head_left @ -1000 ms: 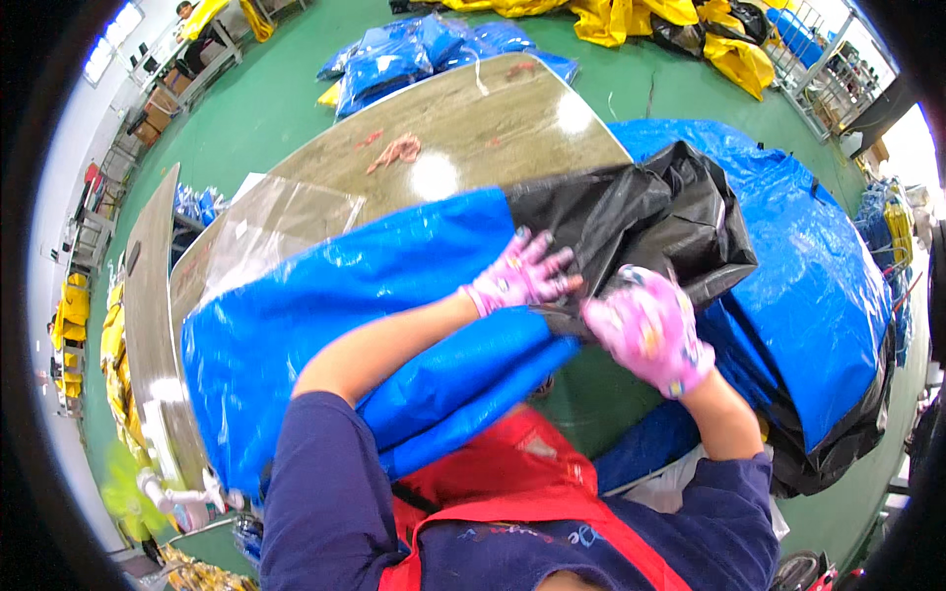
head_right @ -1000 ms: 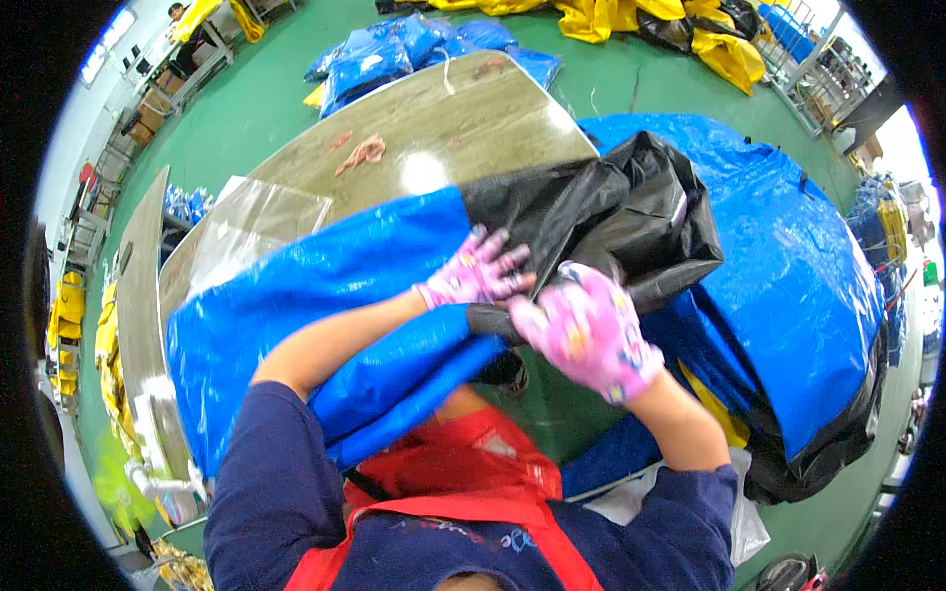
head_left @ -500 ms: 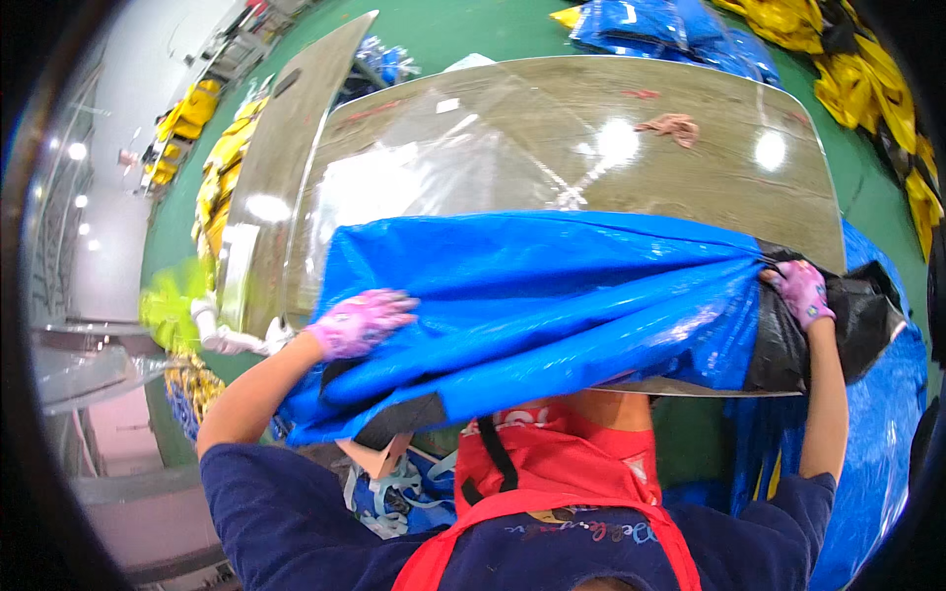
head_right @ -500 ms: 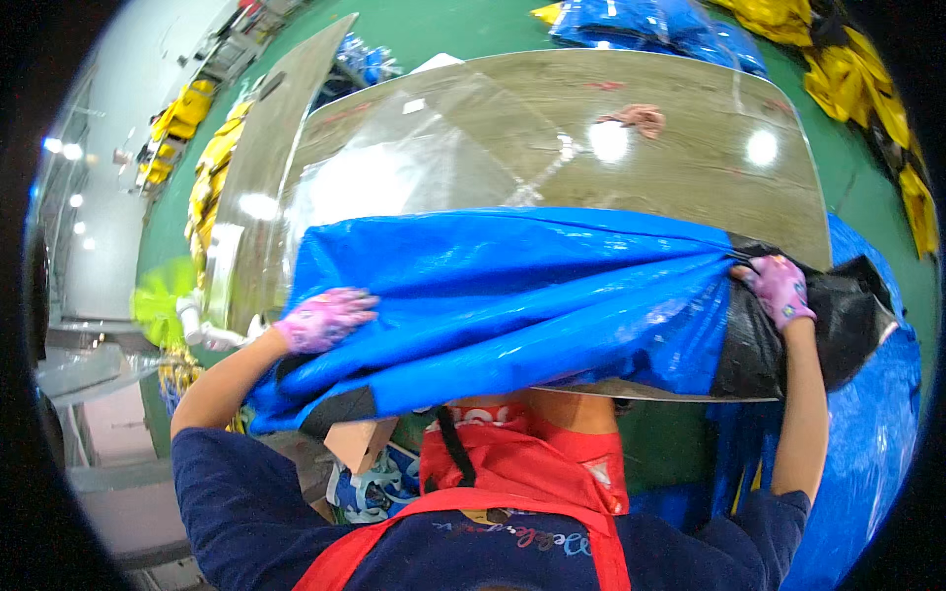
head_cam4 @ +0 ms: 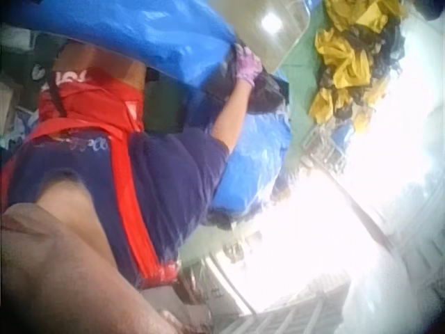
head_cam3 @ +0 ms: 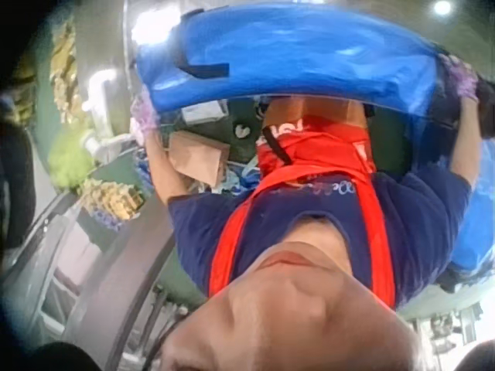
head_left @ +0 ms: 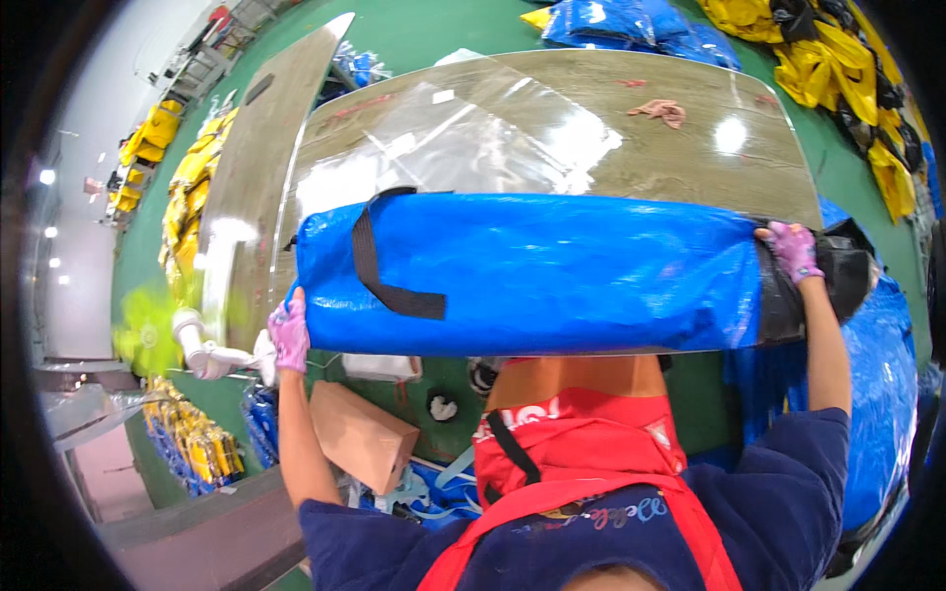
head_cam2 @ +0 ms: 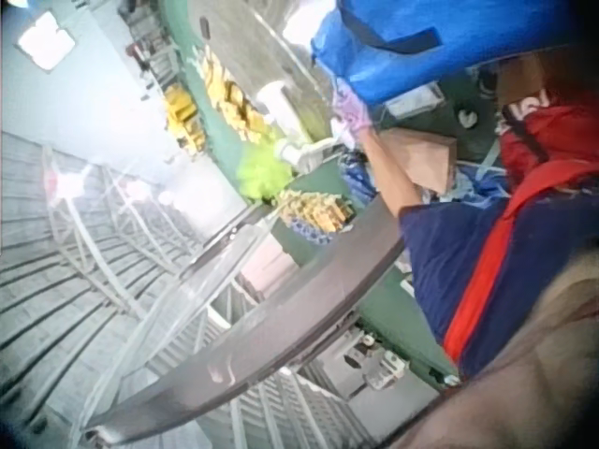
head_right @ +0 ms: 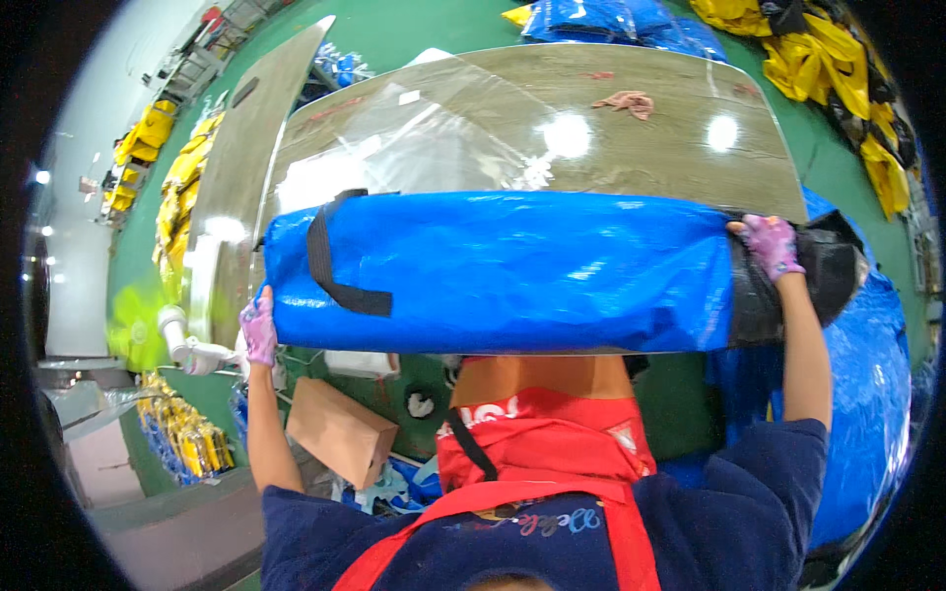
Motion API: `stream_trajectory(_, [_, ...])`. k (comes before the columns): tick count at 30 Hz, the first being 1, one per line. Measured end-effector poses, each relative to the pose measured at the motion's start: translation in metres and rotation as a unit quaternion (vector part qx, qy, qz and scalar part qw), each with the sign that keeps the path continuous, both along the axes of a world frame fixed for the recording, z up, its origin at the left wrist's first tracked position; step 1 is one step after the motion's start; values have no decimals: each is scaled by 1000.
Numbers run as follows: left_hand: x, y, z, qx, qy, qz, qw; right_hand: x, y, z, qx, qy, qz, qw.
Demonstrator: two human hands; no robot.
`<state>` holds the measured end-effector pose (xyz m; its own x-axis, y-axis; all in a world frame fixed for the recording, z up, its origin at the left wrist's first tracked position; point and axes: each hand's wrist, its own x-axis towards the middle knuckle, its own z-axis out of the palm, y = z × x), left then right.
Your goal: The person folds a blue and black plastic bag and places it into a clear plastic sleeve. This process is repeated multiple times with different bags.
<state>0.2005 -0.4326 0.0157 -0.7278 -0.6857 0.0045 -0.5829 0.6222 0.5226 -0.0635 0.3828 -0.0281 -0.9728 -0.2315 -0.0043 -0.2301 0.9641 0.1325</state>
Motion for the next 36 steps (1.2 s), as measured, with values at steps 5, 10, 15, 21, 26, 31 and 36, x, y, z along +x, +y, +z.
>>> stream_trajectory(5, [-50,46,-7,-223,-269,-17,937,19,-28,18,68,-104,35,992])
stream_trajectory(10, [-126,255,75,-338,-44,-289,894,20,-48,39,52,-130,-32,990])
stream_trajectory(15, [-168,500,-3,-163,46,-616,769,21,-49,80,166,-127,8,978])
stream_trajectory(21, [-167,503,-18,-162,15,-602,782,50,114,135,47,-98,-1,994])
stream_trajectory(26, [-176,507,-23,-187,19,-608,772,15,155,37,-85,-159,-83,980])
stream_trajectory(31, [-187,548,-5,-121,68,-638,757,5,140,34,-53,-195,-119,972])
stream_trajectory(36, [-187,570,-23,-143,35,-598,788,73,109,59,-265,456,-204,825])
